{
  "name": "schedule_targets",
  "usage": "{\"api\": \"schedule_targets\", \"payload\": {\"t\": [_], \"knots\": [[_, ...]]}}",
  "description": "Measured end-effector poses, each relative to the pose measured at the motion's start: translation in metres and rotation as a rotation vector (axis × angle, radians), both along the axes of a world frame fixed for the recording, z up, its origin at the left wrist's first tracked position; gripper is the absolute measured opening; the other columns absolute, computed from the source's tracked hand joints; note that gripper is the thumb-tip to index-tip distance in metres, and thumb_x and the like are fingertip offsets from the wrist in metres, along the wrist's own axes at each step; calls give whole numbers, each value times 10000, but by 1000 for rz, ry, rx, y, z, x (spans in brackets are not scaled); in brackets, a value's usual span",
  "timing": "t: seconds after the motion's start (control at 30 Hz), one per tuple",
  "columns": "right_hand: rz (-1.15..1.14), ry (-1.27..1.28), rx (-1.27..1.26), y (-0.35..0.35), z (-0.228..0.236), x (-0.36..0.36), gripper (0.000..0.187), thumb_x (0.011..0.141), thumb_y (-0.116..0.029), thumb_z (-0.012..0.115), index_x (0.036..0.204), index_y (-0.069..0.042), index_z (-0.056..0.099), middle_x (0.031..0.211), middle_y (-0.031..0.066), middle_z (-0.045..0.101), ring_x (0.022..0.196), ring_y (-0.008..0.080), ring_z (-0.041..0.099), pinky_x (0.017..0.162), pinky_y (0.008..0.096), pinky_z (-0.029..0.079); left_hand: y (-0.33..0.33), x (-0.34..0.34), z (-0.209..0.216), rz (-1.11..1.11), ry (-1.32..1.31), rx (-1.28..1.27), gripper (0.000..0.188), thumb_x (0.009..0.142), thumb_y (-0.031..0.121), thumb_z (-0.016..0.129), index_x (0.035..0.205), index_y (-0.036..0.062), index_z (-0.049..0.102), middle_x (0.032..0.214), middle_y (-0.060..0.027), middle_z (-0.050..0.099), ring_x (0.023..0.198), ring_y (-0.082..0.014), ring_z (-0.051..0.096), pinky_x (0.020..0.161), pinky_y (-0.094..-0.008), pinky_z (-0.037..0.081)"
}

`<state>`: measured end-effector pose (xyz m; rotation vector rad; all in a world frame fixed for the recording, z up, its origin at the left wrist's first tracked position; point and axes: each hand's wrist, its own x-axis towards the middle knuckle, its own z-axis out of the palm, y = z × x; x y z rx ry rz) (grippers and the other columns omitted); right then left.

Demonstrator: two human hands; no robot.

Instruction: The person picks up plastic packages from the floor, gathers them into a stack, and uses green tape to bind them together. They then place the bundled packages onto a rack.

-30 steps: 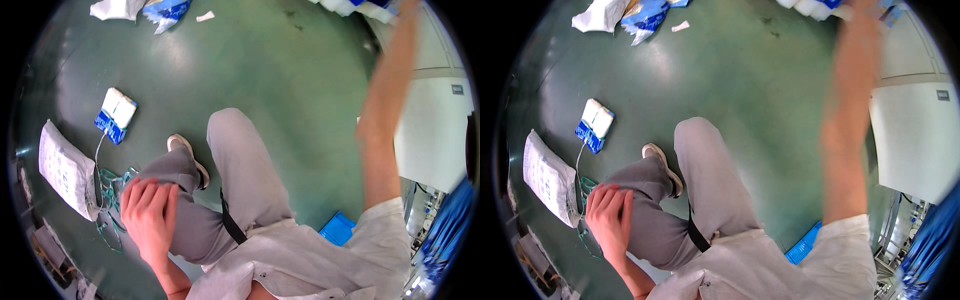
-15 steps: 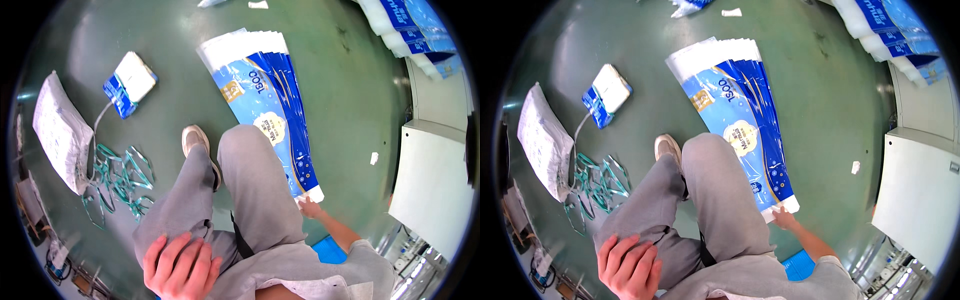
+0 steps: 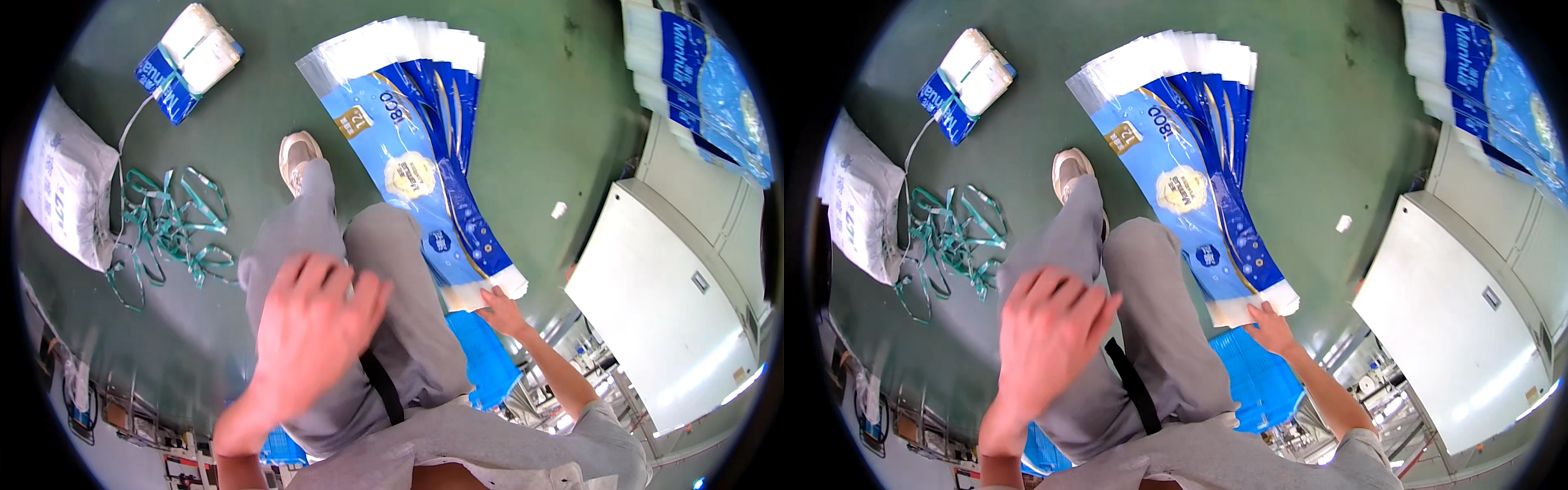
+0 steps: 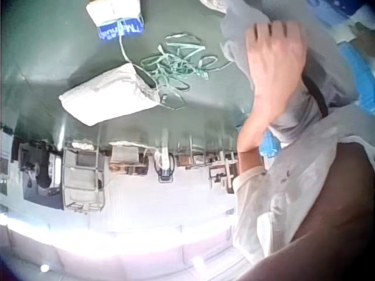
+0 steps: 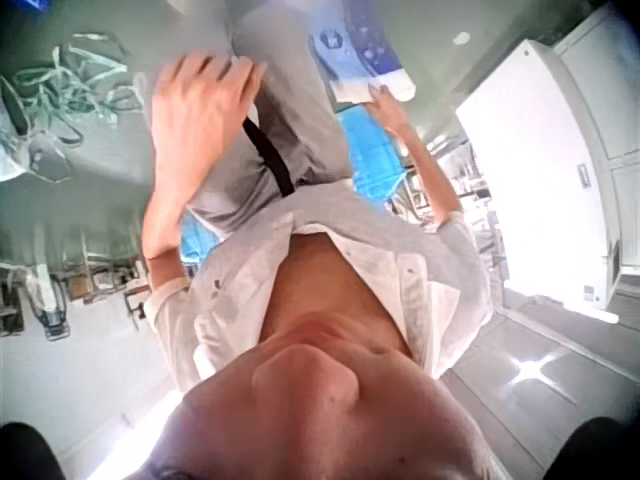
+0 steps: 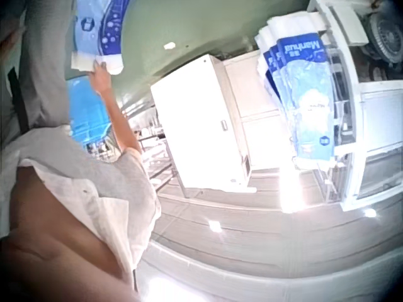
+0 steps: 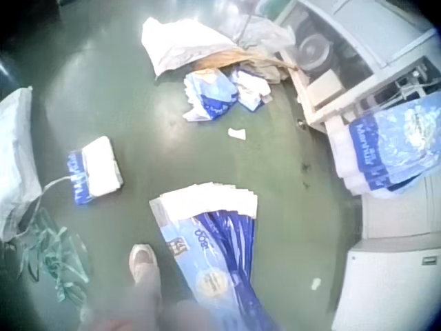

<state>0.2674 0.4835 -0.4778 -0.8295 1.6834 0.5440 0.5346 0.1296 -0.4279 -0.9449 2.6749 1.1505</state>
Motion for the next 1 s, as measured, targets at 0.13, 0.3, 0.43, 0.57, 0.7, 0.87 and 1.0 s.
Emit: {"api": "schedule_targets", "payload": {"t": [0.13, 0.3, 0.43, 0.57, 0.7, 0.87, 1.0], "knots": [[104, 80, -78, -64, 124, 10, 391, 840, -229, 619, 1208, -138, 526, 1145, 218, 489, 887, 457, 593, 773, 523, 509, 3, 9, -9, -13, -59, 48, 199, 863, 211, 636, 717, 76, 636, 706, -52, 634, 743, -226, 609, 736, -362, 477], [167, 144, -154, -176, 321, 23, 332, 824, -160, 606, 1146, -143, 528, 1146, 214, 483, 769, 452, 609, 682, 525, 521, 47, 58, 3, 42, -41, 158, 131, 867, 205, 617, 849, 103, 697, 915, -50, 681, 953, -244, 614, 894, -375, 463], [179, 276, -209, -208, 427, 39, 335, 805, -122, 598, 1128, -148, 513, 1141, 220, 486, 747, 445, 609, 654, 523, 512, 82, 98, 47, 14, -34, 178, 159, 872, 211, 603, 977, 136, 695, 1131, -63, 649, 1114, -265, 577, 989, -396, 431], [240, -16, -113, -167, 422, 19, 327, 844, -148, 587, 1161, -152, 507, 1143, 218, 507, 789, 423, 620, 698, 490, 526, 72, 117, 75, 141, -147, 503, 194, 892, 240, 571, 1038, 169, 677, 1165, -64, 642, 1127, -286, 582, 930, -413, 478], [-203, -32, 29, -255, 447, -13, 320, 942, -338, 563, 1141, -89, 538, 1000, 192, 622, 866, 322, 638, 779, 431, 521, 16, 142, 109, 259, -397, 653, 228, 913, 270, 540, 1086, 175, 654, 1123, -81, 666, 1037, -315, 627, 846, -439, 516], [-121, -144, -36, -239, 462, 6, 408, 949, -382, 552, 1191, -56, 517, 1015, 206, 641, 942, 359, 625, 794, 434, 488, -23, 201, 99, 363, -455, 557, 241, 913, 282, 548, 1105, 170, 642, 1080, -99, 679, 958, -321, 654, 803, -427, 519], [-234, -141, -134, -224, 473, 33, 418, 918, -348, 578, 1208, -66, 472, 1002, 217, 640, 946, 412, 609, 800, 457, 476, -62, 153, 140, 365, -263, 477, 214, 895, 229, 592, 1085, 145, 647, 1022, -108, 686, 952, -301, 651, 808, -410, 513]]}}
